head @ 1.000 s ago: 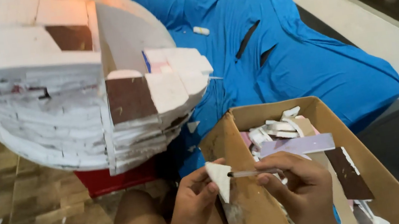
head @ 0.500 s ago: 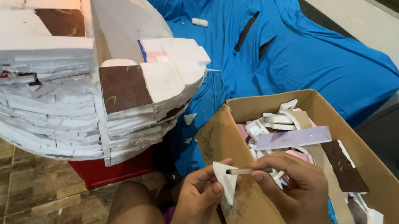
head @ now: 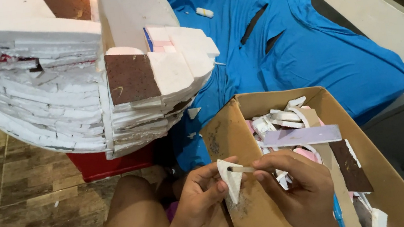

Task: Shaping and assembling styrofoam and cardboard pieces using a candle flame and small tools to create a structure.

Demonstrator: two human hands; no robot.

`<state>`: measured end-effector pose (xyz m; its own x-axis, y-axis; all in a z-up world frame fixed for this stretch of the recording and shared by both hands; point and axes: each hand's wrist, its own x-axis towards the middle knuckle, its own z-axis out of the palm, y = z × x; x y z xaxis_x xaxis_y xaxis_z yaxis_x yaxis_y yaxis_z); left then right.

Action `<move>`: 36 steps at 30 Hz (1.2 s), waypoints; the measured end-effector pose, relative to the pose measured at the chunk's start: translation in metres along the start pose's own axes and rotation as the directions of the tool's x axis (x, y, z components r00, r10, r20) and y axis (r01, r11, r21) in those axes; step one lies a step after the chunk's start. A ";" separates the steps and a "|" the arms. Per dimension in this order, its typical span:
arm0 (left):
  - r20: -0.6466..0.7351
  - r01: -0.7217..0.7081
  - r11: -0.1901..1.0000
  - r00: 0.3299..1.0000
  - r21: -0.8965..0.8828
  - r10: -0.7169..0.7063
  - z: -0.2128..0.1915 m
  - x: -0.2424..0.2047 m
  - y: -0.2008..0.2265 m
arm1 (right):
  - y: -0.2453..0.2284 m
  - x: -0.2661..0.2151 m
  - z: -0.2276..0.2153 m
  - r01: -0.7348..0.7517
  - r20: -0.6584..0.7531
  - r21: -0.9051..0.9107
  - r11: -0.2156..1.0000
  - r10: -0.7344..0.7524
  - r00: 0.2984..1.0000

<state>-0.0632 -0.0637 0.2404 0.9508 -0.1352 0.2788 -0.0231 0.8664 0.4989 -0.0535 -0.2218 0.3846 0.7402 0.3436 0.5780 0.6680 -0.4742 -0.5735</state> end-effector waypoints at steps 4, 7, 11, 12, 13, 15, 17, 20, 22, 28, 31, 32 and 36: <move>0.032 -0.018 1.000 0.999 -0.025 0.019 -0.001 0.000 0.001 | 0.000 -0.001 0.002 -0.004 0.009 -0.028 1.000 0.005 1.000; 0.025 -0.021 1.000 0.999 -0.022 0.022 -0.005 -0.001 -0.001 | -0.004 -0.002 0.003 -0.010 0.031 -0.063 0.998 0.012 0.999; -0.007 -0.017 0.998 1.000 -0.061 0.016 -0.003 -0.003 0.004 | -0.011 -0.002 0.005 -0.001 0.045 -0.086 0.996 0.005 0.999; 0.007 -0.026 0.997 1.000 -0.075 0.026 -0.003 -0.004 0.006 | -0.013 -0.001 0.005 -0.006 0.059 -0.080 0.997 0.011 0.998; 0.022 -0.035 0.995 0.999 -0.088 0.037 -0.003 -0.005 0.008 | -0.015 -0.001 0.004 -0.011 0.074 -0.075 0.997 0.017 0.997; 0.016 -0.061 0.994 0.998 -0.095 0.063 -0.004 -0.005 0.006 | -0.016 -0.002 0.004 -0.022 0.087 -0.074 0.997 0.028 0.996; 0.009 -0.087 0.991 0.996 -0.104 0.088 -0.006 -0.005 0.005 | -0.017 -0.003 0.004 -0.033 0.101 -0.075 0.997 0.041 0.994; 0.014 -0.078 0.993 0.997 -0.090 0.080 -0.009 -0.005 0.006 | -0.018 -0.003 0.005 -0.030 0.112 -0.083 0.996 0.039 0.993; -0.002 -0.070 0.992 0.998 -0.101 0.070 -0.009 -0.005 0.008 | -0.018 -0.003 0.006 -0.031 0.128 -0.086 0.996 0.042 0.991; 0.006 -0.085 0.990 0.996 -0.115 0.086 -0.008 -0.006 0.010 | -0.015 -0.005 0.007 -0.042 0.134 -0.084 0.996 0.053 0.990; 0.004 -0.067 0.992 0.998 -0.109 0.067 -0.008 -0.007 0.011 | -0.016 -0.004 0.008 0.000 0.120 -0.111 0.994 0.014 0.993; 0.003 -0.066 0.992 0.998 -0.109 0.067 -0.008 -0.007 0.010 | -0.015 -0.005 0.008 -0.001 0.121 -0.110 0.994 0.015 0.993; 0.010 -0.055 0.995 0.998 -0.086 0.056 -0.009 -0.008 0.010 | -0.009 -0.008 0.009 0.071 0.085 -0.105 0.992 -0.062 0.994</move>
<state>-0.0679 -0.0496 0.2360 0.9450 -0.0914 0.3140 -0.0482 0.9107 0.4102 -0.0647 -0.2131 0.3805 0.7013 0.4403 0.5606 0.7069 -0.5313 -0.4670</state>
